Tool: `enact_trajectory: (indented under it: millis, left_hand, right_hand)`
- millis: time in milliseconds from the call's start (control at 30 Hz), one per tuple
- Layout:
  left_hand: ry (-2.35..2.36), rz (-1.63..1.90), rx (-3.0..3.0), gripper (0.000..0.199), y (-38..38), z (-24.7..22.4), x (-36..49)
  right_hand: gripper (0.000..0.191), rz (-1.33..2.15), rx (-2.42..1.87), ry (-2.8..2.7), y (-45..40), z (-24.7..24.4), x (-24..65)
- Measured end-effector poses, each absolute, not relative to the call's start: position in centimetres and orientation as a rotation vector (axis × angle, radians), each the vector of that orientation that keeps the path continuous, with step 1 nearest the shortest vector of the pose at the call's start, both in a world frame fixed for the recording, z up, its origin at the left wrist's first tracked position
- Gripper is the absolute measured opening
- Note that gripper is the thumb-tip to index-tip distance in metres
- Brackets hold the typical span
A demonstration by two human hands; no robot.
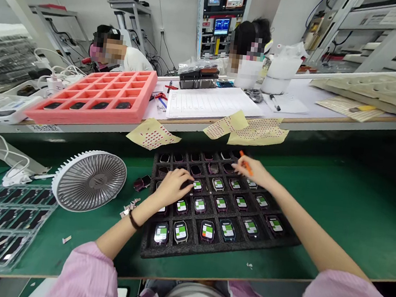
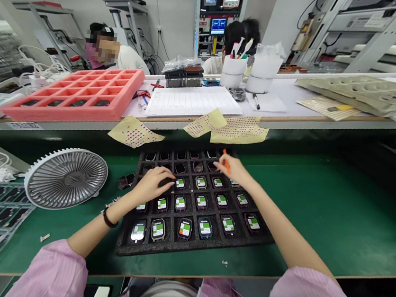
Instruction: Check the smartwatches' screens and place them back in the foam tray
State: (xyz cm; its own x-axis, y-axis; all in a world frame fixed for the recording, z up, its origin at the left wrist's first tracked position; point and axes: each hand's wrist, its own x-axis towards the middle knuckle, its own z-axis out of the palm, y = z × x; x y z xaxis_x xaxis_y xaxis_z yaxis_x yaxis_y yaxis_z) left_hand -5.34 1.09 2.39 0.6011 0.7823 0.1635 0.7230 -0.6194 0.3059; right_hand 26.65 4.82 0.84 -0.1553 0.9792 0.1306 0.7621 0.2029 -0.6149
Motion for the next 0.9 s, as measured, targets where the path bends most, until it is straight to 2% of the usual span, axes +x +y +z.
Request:
enact_trajectory:
  millis: [67,100,200,333,567,833,900]
  left_hand:
    - [1.322,0.180,2.633,0.030,1.4,2.3,-3.3]
    - [1.367,0.078,2.621,0.033,1.6,2.2,-2.6]
    - [1.430,-0.070,2.579,0.038,2.4,2.1,-1.5]
    - [1.406,-0.084,2.554,0.036,3.2,2.2,-1.2]
    - [1.358,0.065,2.421,0.037,3.9,1.2,-1.1]
    - [1.260,0.452,2.183,0.042,4.6,0.6,-2.9]
    - [1.195,0.562,1.972,0.043,4.6,0.7,-3.2]
  right_hand:
    - [0.010,0.658,-1.613,-2.107,3.8,0.4,24.2]
    - [0.010,0.654,-1.632,-2.124,3.3,0.2,23.2]
    - [0.019,0.577,-1.702,-2.132,2.3,-0.2,21.5]
    - [0.023,0.503,-1.725,-2.162,1.3,-0.2,20.7]
    - [0.023,0.587,-1.747,-2.106,1.7,-1.0,19.1]
    - [0.015,0.856,-1.614,-1.882,2.5,-1.9,18.8]
    - [0.016,0.932,-1.553,-1.815,2.5,-1.9,18.7]
